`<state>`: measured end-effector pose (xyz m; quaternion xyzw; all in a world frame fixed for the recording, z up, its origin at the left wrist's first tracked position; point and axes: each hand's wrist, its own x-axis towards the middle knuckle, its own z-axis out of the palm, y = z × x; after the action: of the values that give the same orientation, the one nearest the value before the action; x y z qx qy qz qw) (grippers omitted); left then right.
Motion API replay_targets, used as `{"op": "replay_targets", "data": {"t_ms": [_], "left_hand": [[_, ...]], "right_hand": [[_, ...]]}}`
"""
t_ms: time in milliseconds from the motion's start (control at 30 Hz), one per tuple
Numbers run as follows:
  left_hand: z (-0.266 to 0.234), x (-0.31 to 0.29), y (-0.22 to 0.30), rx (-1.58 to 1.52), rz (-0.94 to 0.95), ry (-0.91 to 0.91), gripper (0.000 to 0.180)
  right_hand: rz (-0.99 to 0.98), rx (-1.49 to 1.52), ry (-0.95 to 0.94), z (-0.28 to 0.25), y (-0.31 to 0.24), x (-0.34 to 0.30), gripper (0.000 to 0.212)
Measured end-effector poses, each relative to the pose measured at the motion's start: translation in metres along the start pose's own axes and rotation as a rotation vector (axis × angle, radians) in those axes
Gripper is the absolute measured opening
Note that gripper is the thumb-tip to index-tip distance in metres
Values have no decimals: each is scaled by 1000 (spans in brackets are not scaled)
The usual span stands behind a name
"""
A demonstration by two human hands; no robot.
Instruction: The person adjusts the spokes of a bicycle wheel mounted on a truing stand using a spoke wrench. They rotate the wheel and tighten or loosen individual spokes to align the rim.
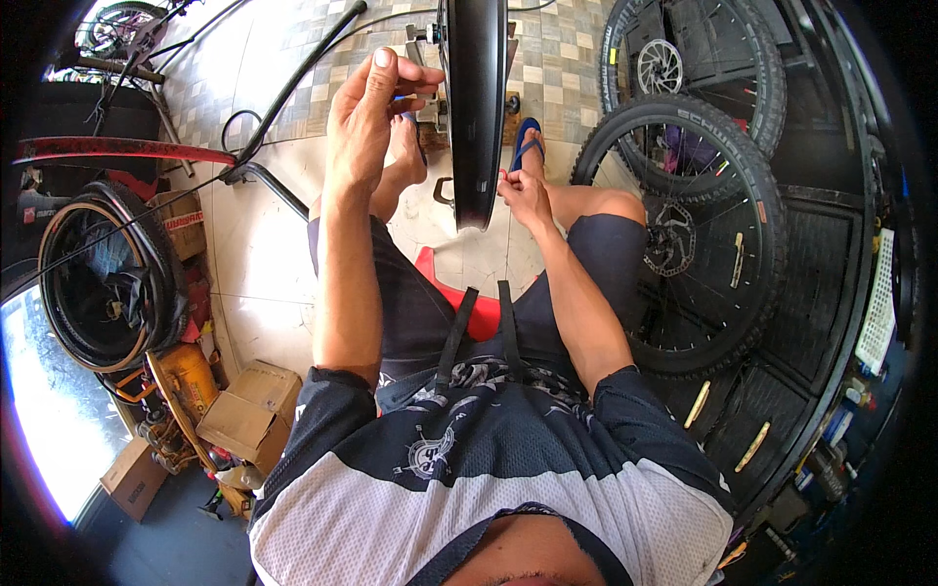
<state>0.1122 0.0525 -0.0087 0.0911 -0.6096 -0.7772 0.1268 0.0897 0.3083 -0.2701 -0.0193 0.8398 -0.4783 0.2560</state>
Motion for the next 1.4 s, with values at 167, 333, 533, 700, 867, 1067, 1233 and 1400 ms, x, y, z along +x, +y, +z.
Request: {"op": "replay_targets", "data": {"t_ms": [167,333,533,700,867,1067,1233,1400], "left_hand": [[2,-10,-31,45,-156,132,41],[-7,-21,-92,-35,-282,194,40],[-32,-34,-168,33,-276,164,36],[-48,-45,-199,60,-432,174,44],[-42,-54,-206,113,-560,216,42],[-29,-60,-201,250,-565,249,46],[-24,-59,-197,253,-605,270,47],[-15,-57,-190,248,-507,182,54]], "right_hand": [[3,19,11,-1,-2,-1,39],[30,12,21,2,-2,1,39],[-2,39,39,2,-12,-1,38],[-44,89,77,-6,-28,-4,34],[-184,212,101,-12,-41,-4,32],[-198,306,147,-14,-51,-4,31],[-271,319,140,-18,-55,-3,29],[-248,321,131,-19,-55,-3,27]]}}
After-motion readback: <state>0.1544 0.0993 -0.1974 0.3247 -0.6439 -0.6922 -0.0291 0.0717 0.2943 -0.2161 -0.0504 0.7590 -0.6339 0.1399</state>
